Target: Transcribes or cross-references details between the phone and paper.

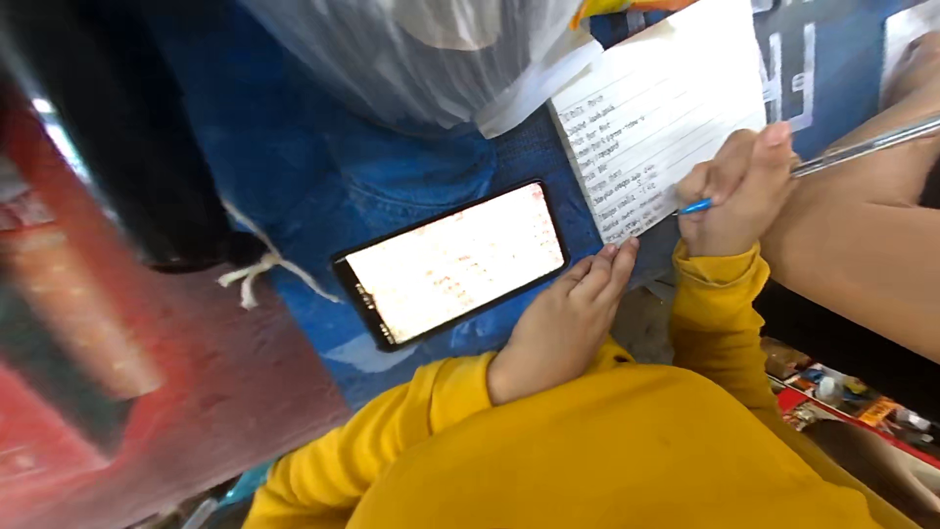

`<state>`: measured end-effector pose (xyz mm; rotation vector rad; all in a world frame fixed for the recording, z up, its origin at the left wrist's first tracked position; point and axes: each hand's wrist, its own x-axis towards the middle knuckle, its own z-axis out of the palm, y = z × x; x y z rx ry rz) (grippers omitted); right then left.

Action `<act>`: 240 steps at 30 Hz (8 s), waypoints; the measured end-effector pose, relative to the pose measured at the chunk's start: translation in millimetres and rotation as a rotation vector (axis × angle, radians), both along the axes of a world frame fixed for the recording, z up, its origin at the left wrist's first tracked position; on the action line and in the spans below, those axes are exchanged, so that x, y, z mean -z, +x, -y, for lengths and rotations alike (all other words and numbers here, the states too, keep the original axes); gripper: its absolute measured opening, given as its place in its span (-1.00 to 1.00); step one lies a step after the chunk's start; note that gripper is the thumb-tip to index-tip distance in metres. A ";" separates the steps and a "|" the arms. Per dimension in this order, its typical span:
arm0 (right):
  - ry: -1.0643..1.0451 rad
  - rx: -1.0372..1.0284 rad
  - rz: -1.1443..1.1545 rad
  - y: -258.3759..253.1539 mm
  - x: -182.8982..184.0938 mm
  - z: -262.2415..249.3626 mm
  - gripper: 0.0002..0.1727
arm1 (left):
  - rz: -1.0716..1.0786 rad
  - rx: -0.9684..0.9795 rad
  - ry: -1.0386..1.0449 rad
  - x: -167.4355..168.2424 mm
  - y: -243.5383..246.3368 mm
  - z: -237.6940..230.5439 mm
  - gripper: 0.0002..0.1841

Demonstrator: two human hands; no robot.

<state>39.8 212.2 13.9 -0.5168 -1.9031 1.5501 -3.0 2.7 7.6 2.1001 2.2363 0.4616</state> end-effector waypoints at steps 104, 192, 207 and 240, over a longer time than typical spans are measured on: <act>0.272 -0.266 0.012 6.4 -3.8 -26.5 -0.54 | 0.182 -0.016 0.014 0.1 0.6 -0.2 -0.56; 0.939 0.212 0.534 3.0 -7.0 -50.0 -0.60 | 0.151 -0.059 0.007 -6.1 0.4 3.8 -0.59; 1.024 0.181 0.436 11.1 -2.6 -40.7 -0.63 | -0.086 -0.044 0.026 -6.8 -0.6 5.4 -0.60; 0.307 0.049 0.122 9.0 -1.9 -31.2 -0.81 | 0.341 0.050 -0.022 -3.0 3.3 -1.6 -0.59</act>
